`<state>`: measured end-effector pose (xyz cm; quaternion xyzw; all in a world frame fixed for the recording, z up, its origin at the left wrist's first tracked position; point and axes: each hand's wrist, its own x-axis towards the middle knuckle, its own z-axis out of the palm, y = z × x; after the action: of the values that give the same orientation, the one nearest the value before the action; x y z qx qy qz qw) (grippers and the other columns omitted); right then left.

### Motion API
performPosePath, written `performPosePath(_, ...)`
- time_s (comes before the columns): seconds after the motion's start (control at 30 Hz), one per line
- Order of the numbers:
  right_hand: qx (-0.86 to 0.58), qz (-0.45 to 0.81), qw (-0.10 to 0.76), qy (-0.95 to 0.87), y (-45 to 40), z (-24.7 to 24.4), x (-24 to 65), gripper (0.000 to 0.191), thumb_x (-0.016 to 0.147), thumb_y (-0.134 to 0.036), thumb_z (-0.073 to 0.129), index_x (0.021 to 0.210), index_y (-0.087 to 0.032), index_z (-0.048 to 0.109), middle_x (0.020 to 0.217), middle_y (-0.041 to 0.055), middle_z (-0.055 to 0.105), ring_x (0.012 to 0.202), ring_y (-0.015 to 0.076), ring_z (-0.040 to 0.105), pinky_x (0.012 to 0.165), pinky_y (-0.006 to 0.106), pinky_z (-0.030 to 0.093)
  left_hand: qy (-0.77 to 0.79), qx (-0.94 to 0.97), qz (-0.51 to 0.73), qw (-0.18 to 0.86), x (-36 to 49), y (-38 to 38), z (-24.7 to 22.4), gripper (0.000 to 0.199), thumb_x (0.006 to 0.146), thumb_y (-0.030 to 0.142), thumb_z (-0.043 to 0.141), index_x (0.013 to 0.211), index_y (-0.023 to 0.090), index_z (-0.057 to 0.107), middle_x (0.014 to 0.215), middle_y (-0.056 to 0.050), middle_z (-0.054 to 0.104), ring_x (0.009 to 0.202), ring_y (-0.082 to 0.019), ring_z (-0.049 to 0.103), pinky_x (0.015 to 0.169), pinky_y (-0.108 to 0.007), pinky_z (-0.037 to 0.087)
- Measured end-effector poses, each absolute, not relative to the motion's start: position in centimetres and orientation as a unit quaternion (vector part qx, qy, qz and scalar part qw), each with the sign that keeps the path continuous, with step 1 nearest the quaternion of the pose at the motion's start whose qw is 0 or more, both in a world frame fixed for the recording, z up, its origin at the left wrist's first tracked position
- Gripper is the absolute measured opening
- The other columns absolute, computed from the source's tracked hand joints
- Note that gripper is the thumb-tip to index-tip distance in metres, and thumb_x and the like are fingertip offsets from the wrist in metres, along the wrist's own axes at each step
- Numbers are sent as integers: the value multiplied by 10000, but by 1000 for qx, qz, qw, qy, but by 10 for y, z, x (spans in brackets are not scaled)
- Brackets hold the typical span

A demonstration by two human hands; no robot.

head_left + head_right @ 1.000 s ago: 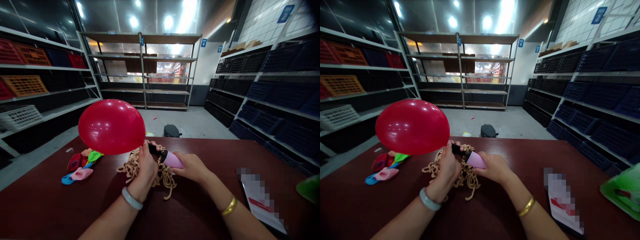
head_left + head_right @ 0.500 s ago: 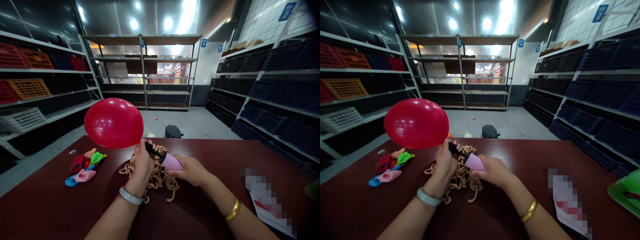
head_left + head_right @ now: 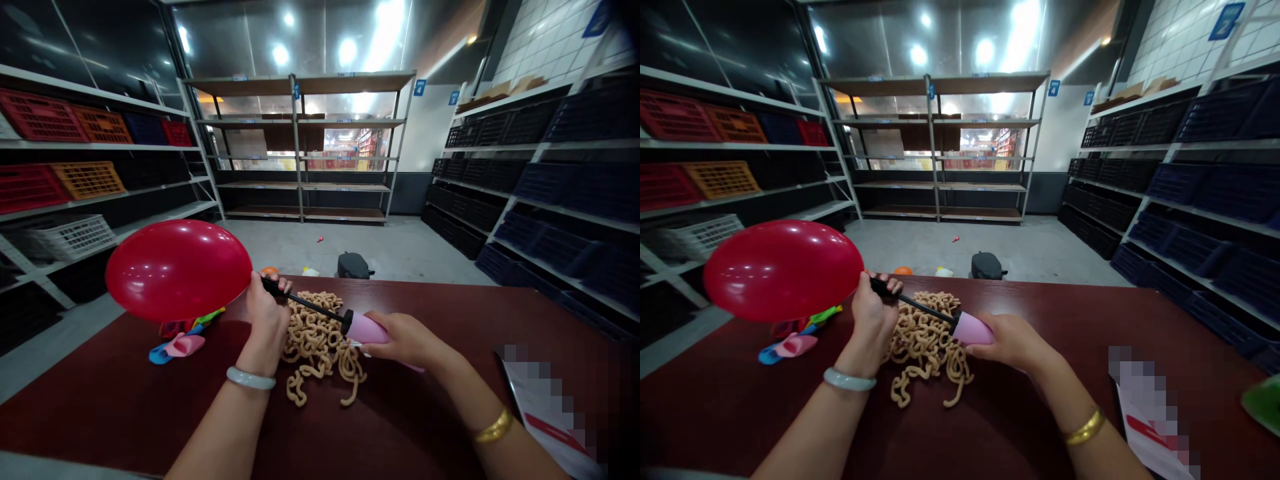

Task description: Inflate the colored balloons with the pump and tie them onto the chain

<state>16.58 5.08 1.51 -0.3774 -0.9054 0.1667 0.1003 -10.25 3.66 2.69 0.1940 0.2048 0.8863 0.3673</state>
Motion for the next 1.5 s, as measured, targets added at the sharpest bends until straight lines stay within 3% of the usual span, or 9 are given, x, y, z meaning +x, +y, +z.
performPosePath(0.53, -406, 122, 124, -897, 42, 5, 150, 534, 803, -637, 535, 1180, -259, 540, 982, 57, 704, 858, 267, 656, 646, 293, 370, 218, 197, 833, 469, -7, 29, 1, 261, 814, 401, 638, 809, 212, 459, 666, 31, 503, 539, -97, 494, 552, -230, 402)
performPosePath(0.73, -407, 137, 135, -893, 37, 5, 141, 544, 812, -618, 542, 1219, -258, 525, 1009, 67, 701, 895, 272, 651, 679, 298, 384, 224, 202, 829, 472, -21, 27, 11, 279, 820, 427, 622, 786, 205, 455, 666, 25, 510, 519, -100, 494, 536, -241, 409)
performPosePath(1.1, -374, 172, 88, -907, 48, 14, 157, 551, 794, -646, 544, 1187, -260, 565, 1023, 55, 694, 889, 245, 638, 689, 272, 383, 223, 152, 875, 401, -115, 38, 34, 188, 909, 294, 489, 758, 186, 462, 616, 6, 504, 494, -120, 489, 516, -260, 411)
performPosePath(1.3, -379, 97, 92, -916, 51, 16, 164, 520, 810, -639, 519, 1173, -268, 557, 980, 40, 703, 838, 234, 644, 631, 277, 350, 202, 150, 885, 392, -110, 37, 30, 200, 930, 276, 440, 750, 190, 449, 620, 5, 501, 510, -113, 482, 538, -247, 417)
performPosePath(1.5, -402, 20, 100, -910, 48, 12, 162, 509, 811, -635, 520, 1154, -260, 539, 940, 47, 711, 811, 257, 661, 601, 287, 327, 195, 178, 862, 433, -74, 39, 14, 174, 875, 328, 556, 787, 196, 485, 670, 7, 525, 563, -115, 514, 600, -260, 454)
